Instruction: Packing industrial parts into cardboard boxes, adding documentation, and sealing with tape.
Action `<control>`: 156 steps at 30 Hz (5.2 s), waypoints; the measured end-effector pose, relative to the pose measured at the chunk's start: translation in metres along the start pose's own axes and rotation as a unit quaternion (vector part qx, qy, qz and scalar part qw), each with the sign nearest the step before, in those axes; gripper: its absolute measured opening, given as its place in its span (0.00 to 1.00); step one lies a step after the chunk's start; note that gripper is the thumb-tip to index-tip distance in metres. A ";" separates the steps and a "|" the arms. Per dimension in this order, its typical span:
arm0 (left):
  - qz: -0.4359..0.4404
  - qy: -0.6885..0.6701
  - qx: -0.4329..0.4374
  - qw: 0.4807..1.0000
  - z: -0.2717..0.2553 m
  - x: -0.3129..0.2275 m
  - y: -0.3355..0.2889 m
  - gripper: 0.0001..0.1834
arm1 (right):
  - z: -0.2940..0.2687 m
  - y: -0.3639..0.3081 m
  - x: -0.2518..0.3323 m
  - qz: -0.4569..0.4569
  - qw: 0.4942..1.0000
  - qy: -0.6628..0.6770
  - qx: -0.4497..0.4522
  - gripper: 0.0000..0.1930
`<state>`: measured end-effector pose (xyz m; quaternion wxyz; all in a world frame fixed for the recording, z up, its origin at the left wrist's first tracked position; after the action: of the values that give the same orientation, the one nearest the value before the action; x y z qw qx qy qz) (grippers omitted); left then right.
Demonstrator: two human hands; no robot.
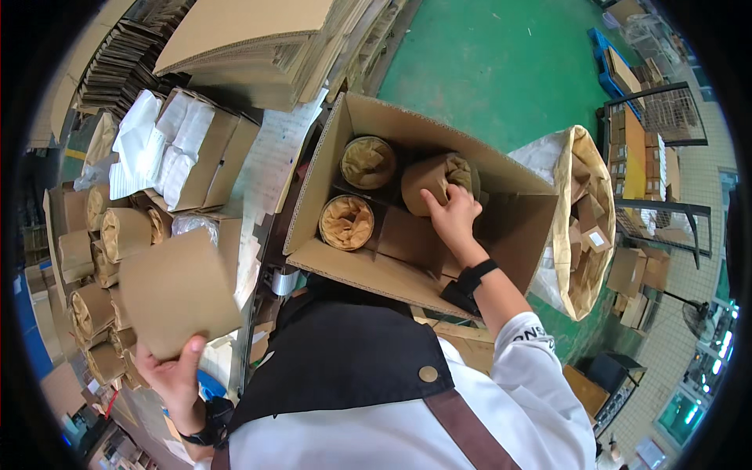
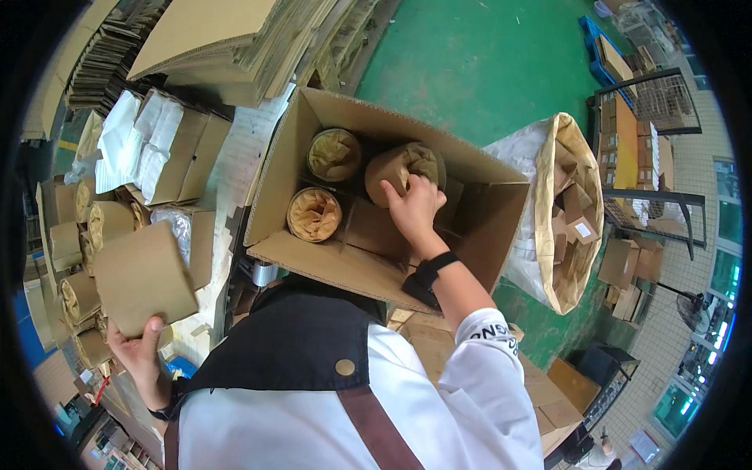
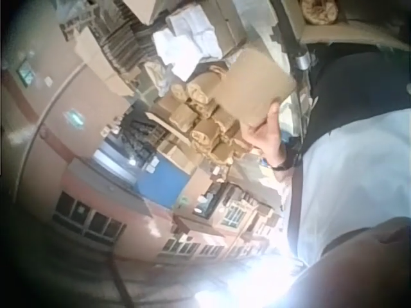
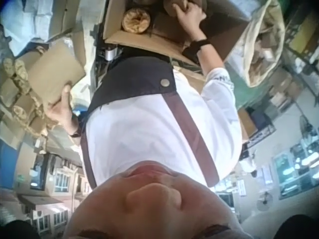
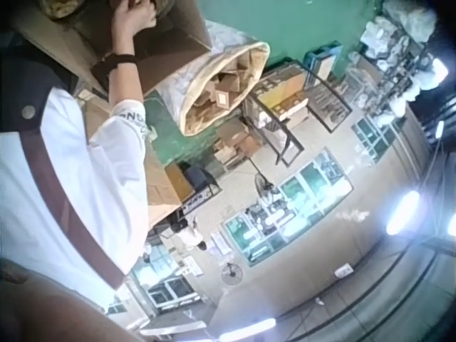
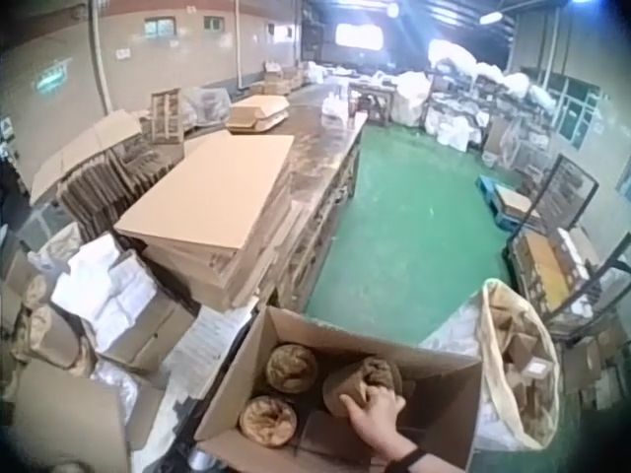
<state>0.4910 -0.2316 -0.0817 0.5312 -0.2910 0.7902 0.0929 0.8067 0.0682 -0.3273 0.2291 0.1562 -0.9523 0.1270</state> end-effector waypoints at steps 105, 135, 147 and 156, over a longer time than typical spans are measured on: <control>-0.201 0.020 0.006 0.979 -0.138 0.233 -0.076 0.22 | -0.114 -0.058 0.050 -0.026 0.992 -0.073 0.099 0.14; 0.285 0.470 0.708 0.443 0.507 0.099 0.027 0.20 | -0.131 -0.193 -0.133 0.128 0.915 0.379 -0.050 0.24; 0.196 0.332 0.098 0.918 0.165 0.003 0.085 0.22 | -0.098 -0.188 -0.158 0.147 0.931 0.319 0.098 0.12; 0.078 0.067 0.423 0.900 0.129 0.128 0.076 0.33 | -0.167 -0.135 -0.070 0.121 0.983 -0.033 0.136 0.16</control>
<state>0.5161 -0.1568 -0.2625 0.5413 0.0176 0.8089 -0.2288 0.9798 0.0128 -0.1935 0.1569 0.0740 -0.9451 0.2768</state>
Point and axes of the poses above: each hand's wrist, its own y-axis towards the middle knuckle, its own z-axis out of the palm, x = y × z, the point moved 4 cm from there along y, towards the middle knuckle, and after that the axes turned 15 degrees about x, right-handed, at the moved point
